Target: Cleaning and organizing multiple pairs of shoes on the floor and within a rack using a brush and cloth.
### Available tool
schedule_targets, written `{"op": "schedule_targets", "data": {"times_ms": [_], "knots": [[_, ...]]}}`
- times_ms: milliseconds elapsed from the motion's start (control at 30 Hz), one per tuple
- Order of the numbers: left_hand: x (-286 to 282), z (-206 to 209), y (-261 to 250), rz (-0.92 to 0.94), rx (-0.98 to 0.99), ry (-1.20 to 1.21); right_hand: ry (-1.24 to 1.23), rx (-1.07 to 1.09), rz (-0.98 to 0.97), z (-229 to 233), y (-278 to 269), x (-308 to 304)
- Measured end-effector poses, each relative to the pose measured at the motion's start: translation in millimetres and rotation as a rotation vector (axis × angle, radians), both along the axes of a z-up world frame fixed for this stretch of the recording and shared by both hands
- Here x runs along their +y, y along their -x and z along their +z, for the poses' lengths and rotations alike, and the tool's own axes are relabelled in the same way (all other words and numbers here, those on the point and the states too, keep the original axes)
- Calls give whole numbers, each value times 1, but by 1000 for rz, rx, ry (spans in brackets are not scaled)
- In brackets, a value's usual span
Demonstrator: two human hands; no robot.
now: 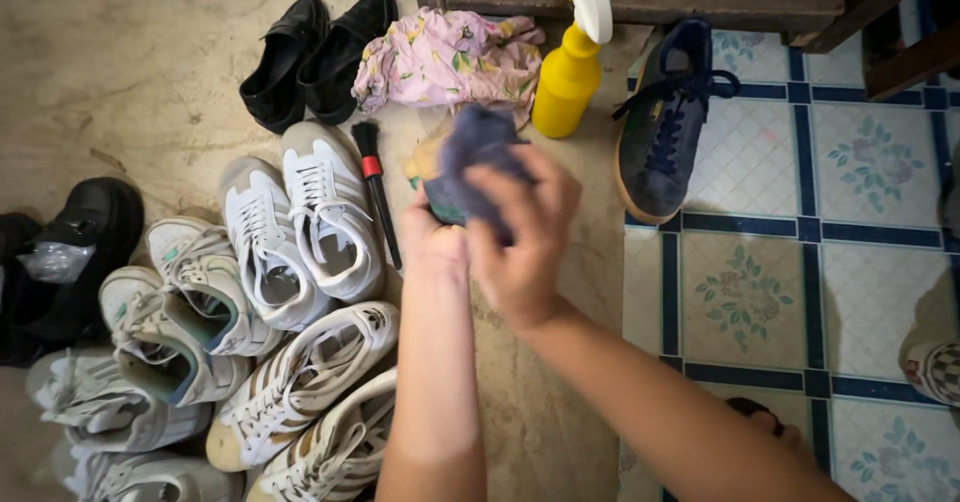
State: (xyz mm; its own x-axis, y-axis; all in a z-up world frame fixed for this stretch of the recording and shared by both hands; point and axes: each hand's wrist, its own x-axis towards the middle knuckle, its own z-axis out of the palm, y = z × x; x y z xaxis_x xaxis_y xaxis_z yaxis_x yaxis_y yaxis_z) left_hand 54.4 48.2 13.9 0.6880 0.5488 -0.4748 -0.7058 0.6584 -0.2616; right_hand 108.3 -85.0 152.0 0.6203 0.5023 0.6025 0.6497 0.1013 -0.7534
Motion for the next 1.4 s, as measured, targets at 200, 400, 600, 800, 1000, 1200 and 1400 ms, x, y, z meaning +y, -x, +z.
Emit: {"op": "schedule_targets", "data": {"times_ms": [200, 400, 600, 800, 1000, 1200, 1400], "knots": [[-26, 16, -18, -7, 123, -53, -32, -124, -41, -43, -37, 15], [-45, 30, -13, -86, 132, -85, 51, 937, 79, -100, -85, 37], [-45, 53, -34, 72, 298, -42, -74, 876, -80, -75, -49, 8], [-52, 82, -41, 267, 555, -162, -24, 260, -15, -56, -25, -33], [-58, 86, -41, 238, 987, -260, 60, -80, -13, -41, -16, -30], [-67, 102, -30, 59, 1119, -733, 191, -278, 60, -21, -33, -6], [-79, 101, -35, 146, 1055, -1069, 115, -131, -8, -26, -113, 52]]}}
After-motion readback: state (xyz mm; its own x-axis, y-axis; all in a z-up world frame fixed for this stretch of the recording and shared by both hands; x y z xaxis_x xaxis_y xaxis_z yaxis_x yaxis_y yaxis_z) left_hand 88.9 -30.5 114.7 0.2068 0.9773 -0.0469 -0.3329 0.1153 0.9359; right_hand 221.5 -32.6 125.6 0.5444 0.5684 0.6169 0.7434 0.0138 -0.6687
